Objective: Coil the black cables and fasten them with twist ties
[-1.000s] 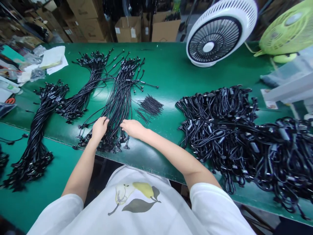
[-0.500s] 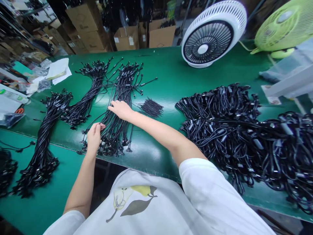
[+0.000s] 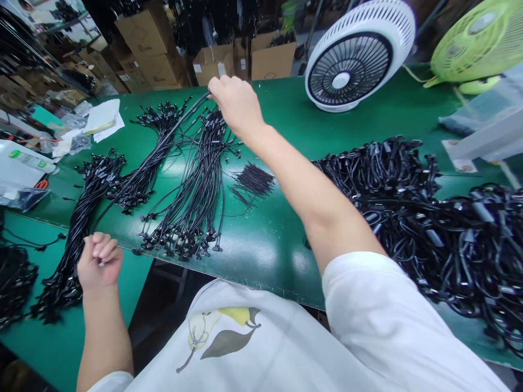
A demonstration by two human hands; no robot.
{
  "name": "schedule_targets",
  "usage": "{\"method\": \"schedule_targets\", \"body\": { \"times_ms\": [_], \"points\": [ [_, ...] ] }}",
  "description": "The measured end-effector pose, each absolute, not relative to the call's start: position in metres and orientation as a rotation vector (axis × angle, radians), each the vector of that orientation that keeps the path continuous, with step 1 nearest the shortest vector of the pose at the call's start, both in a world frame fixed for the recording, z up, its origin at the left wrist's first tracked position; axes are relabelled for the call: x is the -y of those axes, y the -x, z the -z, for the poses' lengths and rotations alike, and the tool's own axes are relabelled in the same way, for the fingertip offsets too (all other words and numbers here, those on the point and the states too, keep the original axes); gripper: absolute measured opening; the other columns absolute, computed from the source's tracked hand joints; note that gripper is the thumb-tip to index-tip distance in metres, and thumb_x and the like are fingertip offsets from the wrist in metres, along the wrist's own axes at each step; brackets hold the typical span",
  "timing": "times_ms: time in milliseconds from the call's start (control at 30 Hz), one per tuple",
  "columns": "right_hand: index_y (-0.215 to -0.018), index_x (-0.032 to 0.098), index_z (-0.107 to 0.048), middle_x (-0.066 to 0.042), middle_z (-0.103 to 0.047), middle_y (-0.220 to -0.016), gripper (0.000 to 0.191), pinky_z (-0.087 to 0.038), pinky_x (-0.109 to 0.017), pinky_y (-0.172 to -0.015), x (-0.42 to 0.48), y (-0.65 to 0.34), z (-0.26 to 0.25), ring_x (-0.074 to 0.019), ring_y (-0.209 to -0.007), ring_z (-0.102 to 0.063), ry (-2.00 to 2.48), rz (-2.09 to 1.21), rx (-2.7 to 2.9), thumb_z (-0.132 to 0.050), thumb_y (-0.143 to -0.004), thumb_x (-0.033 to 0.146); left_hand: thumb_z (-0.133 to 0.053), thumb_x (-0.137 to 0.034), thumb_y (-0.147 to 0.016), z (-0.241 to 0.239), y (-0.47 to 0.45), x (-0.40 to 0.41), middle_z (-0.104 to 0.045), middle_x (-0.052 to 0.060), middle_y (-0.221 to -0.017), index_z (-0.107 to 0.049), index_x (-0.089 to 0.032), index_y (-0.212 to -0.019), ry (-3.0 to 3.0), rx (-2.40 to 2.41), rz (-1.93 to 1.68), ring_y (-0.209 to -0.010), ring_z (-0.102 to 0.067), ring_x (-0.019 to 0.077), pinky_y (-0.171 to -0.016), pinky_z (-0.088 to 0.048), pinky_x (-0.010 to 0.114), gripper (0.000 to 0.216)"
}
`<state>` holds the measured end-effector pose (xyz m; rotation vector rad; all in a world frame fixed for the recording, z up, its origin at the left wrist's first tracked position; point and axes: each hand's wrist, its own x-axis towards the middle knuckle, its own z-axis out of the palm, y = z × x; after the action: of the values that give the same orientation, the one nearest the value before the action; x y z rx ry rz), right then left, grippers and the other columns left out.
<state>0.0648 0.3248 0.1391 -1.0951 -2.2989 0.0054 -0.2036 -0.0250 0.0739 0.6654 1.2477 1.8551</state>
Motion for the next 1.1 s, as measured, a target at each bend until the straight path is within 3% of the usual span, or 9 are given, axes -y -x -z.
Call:
{"method": "schedule_targets", "body": {
  "times_ms": [133, 200, 300, 400, 500, 667, 833, 967, 1100],
  "points": [
    [-0.114, 0.012, -0.058, -0.015, -0.065, -0.096, 0.030, -0.045, -0.037, -0.074, -0.247, -0.089, -0.120, -0.0254, -0.088, -0.063, 1.146, 0.078, 2.594, -0.036, -0.094, 0.012, -0.065, -0.043, -0.086, -0.074, 0.184, 0.014, -0.047, -0.006, -0.060, -0.061, -0.018, -0.088, -0.774, -1.374, -1.881, -0.044, -0.042, 0.0030, -0.036, -0.034, 0.008, 0.025],
    [-0.094, 0.011, -0.064, -0.014, -0.065, -0.082, 0.026, -0.040, -0.032, -0.061, -0.192, -0.095, -0.104, -0.0223, -0.072, -0.063, 0.947, -0.001, 2.900, -0.040, -0.087, 0.005, -0.064, -0.040, -0.088, -0.067, 0.151, -0.004, -0.064, 0.002, -0.084, -0.065, -0.019, -0.102, -0.924, -1.572, -1.732, -0.069, -0.063, 0.0101, -0.057, -0.053, 0.016, 0.026],
    [-0.094, 0.016, -0.065, -0.010, -0.067, -0.082, 0.024, -0.031, -0.029, -0.052, -0.136, -0.104, -0.095, -0.0186, -0.067, -0.062, 0.513, -0.207, 3.089, -0.042, -0.092, 0.012, -0.061, -0.045, -0.088, -0.056, 0.094, -0.029, -0.068, 0.008, -0.101, -0.067, -0.020, -0.107, -1.382, -1.715, -1.195, -0.094, -0.065, 0.0203, -0.083, -0.055, 0.033, 0.032],
    [-0.095, 0.017, -0.066, -0.009, -0.069, -0.087, 0.026, -0.029, -0.027, -0.053, -0.137, -0.121, -0.103, -0.0189, -0.074, -0.062, 0.674, -0.270, 2.943, -0.045, -0.098, 0.033, -0.058, -0.049, -0.089, -0.052, 0.060, -0.040, -0.055, -0.002, -0.061, -0.066, -0.019, -0.102, -1.327, -1.402, -0.915, -0.056, -0.054, 0.0134, -0.067, -0.054, 0.032, 0.033],
    [-0.091, 0.019, -0.066, -0.006, -0.069, -0.090, 0.025, -0.037, -0.026, -0.062, -0.169, -0.149, -0.100, -0.0185, -0.081, -0.063, 0.742, -0.466, 2.834, -0.051, -0.095, 0.038, -0.059, -0.047, -0.089, -0.055, 0.059, -0.041, -0.034, -0.011, -0.050, -0.060, -0.020, -0.105, -0.986, -1.154, -1.006, -0.038, -0.031, 0.0058, -0.050, -0.045, 0.024, 0.032],
    [-0.105, 0.021, -0.066, -0.006, -0.069, -0.104, 0.024, -0.045, -0.032, -0.082, -0.197, -0.187, -0.067, -0.0196, -0.094, -0.063, 0.665, -0.777, 2.664, -0.052, -0.092, 0.035, -0.068, -0.046, -0.085, -0.057, 0.078, -0.038, -0.035, -0.009, -0.053, -0.067, -0.013, -0.100, -0.776, -1.063, -0.935, -0.039, -0.030, 0.0035, -0.051, -0.044, 0.024, 0.037],
    [-0.100, 0.021, -0.069, -0.008, -0.071, -0.094, 0.033, -0.046, -0.035, -0.075, -0.208, -0.211, -0.042, -0.0219, -0.084, -0.063, 0.847, -0.810, 2.489, -0.058, -0.087, 0.049, -0.072, -0.036, -0.082, -0.055, 0.093, -0.034, -0.032, -0.008, -0.052, -0.071, -0.011, -0.094, -0.674, -0.980, -0.992, -0.041, -0.028, 0.0031, -0.048, -0.043, 0.019, 0.027],
    [-0.098, 0.023, -0.068, -0.009, -0.072, -0.096, 0.035, -0.048, -0.039, -0.079, -0.215, -0.228, -0.031, -0.0235, -0.088, -0.064, 0.920, -0.750, 2.408, -0.044, -0.094, 0.047, -0.054, -0.029, -0.095, -0.064, 0.110, -0.038, -0.031, -0.008, -0.053, -0.068, -0.012, -0.100, -0.410, -0.889, -1.431, -0.039, -0.026, 0.0034, -0.034, -0.029, 0.010, 0.022],
    [-0.097, 0.018, -0.069, -0.012, -0.072, -0.094, 0.036, -0.045, -0.036, -0.073, -0.185, -0.218, -0.031, -0.0229, -0.083, -0.065, 1.033, -0.362, 2.688, -0.036, -0.098, 0.035, -0.040, -0.025, -0.102, -0.064, 0.107, -0.049, -0.042, -0.006, -0.057, -0.065, -0.013, -0.096, -0.257, -0.943, -1.624, -0.045, -0.041, 0.0016, -0.050, -0.044, 0.007, 0.029]
  ]
}}
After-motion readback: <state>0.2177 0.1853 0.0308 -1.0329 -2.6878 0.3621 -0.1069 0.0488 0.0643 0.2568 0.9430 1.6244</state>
